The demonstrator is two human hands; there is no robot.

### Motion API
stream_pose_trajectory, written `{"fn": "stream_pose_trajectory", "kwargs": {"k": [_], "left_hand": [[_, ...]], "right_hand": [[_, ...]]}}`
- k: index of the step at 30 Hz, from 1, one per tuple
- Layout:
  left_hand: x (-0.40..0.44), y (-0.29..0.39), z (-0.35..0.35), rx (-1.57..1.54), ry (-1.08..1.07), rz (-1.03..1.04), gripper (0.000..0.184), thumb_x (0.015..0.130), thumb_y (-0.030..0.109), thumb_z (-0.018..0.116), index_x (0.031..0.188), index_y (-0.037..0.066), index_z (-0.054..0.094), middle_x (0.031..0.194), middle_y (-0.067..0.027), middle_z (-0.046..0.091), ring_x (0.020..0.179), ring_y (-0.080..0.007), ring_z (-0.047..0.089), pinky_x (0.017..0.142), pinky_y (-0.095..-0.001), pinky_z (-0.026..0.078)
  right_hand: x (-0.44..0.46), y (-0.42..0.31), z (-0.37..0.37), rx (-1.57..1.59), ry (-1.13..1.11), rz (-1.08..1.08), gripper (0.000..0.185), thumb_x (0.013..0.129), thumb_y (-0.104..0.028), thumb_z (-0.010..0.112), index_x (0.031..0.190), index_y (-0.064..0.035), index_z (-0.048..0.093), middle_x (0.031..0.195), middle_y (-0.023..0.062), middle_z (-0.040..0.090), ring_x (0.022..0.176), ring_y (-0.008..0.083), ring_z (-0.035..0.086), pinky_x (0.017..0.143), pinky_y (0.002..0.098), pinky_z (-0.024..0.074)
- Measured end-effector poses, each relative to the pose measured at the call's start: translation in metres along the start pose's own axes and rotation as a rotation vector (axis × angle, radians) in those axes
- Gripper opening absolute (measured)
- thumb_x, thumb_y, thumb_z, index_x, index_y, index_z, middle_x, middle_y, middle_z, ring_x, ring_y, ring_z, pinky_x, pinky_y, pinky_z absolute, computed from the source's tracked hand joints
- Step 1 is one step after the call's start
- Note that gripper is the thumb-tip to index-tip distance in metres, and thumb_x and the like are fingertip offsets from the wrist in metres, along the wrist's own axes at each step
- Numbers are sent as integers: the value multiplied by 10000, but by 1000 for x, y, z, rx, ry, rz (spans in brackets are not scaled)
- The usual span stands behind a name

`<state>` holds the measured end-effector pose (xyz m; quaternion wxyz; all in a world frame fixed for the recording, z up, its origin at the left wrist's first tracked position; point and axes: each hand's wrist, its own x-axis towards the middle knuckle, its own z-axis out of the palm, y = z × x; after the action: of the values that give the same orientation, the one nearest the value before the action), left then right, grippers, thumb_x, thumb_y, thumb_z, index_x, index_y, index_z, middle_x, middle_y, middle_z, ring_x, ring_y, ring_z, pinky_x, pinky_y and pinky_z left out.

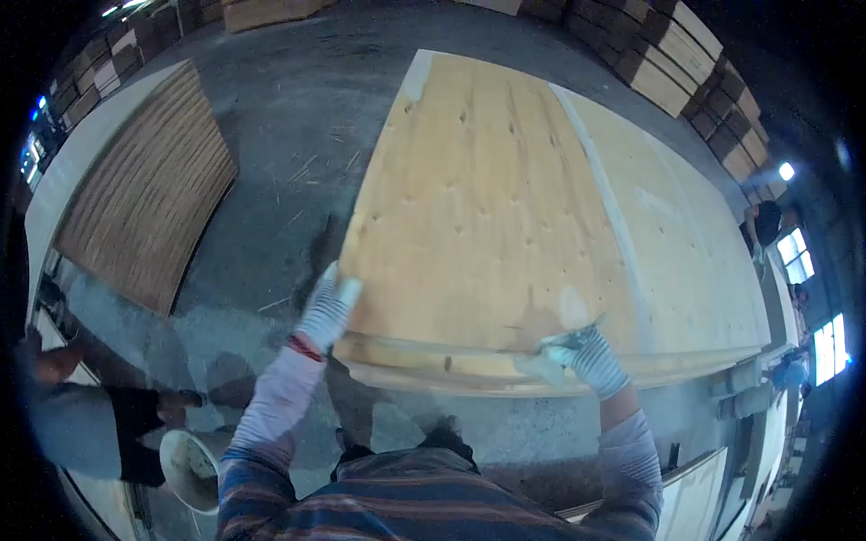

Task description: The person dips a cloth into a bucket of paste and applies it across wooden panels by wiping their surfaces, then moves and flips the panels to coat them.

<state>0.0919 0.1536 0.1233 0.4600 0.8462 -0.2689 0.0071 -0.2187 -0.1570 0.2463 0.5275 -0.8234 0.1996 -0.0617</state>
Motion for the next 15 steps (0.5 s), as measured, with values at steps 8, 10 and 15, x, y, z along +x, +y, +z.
{"fn": "stream_pose_trajectory", "kwargs": {"k": [8,10,15], "left_hand": [[5,8,-21,-298,-177,-21,429,943,169,488,1304,-54,429,1177,-249,560,1094,-363,559,980,-399,421],[4,3,-19,-273,-143,48,432,948,138,481,1327,-53,405,1203,-250,536,1088,-366,556,976,-394,423],[6,21,-28,-257,-157,-94,487,925,62,474,1372,-85,349,1206,-249,539,1105,-349,553,962,-389,433]], "right_hand": [[236,-142,67,409,18,-306,291,945,-300,555,1015,-39,663,924,70,668,828,184,633,745,335,505],[330,-152,67,566,42,-332,267,921,-265,581,991,-18,655,936,86,668,823,215,635,757,374,512],[594,-108,89,1030,392,-308,287,851,-237,650,1003,6,658,936,111,687,852,250,662,788,398,530]]}}
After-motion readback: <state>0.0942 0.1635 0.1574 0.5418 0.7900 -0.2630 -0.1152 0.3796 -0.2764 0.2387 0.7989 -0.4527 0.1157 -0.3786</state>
